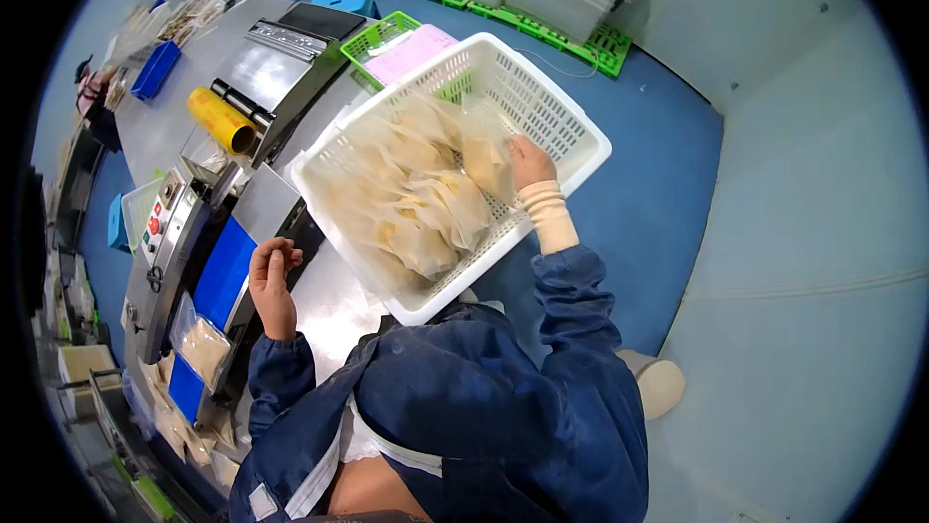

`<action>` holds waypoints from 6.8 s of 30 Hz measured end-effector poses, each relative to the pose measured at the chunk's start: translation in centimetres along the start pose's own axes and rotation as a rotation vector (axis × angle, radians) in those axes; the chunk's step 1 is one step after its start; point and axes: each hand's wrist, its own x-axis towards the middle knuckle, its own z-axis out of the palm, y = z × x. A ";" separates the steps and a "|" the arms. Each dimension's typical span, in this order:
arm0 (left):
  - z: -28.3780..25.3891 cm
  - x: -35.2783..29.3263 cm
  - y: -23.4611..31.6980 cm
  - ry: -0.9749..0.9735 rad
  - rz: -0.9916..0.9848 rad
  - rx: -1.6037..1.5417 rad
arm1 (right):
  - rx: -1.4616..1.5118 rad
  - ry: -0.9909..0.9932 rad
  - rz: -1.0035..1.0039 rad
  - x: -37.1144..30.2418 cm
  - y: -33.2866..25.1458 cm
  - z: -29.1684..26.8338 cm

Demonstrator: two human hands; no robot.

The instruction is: The person places a beige powder-filled bag into a clear plastic sleeve, seals it using a heat-sealing machine, and trims the excess plastic with scissors. They repeat this process for multiple bags, stacking the finished packages on the table.

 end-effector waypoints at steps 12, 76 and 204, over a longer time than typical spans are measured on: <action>3.7 4.5 8.0 -0.229 0.238 -0.018 | 0.560 -0.210 -0.524 3.6 -24.5 -5.7; -24.3 14.4 -12.0 0.657 -0.341 -0.560 | 0.243 -0.972 0.018 5.2 -32.2 43.0; -12.7 2.9 4.2 0.072 -0.009 -0.689 | 1.150 -1.006 -0.066 2.4 -32.4 17.1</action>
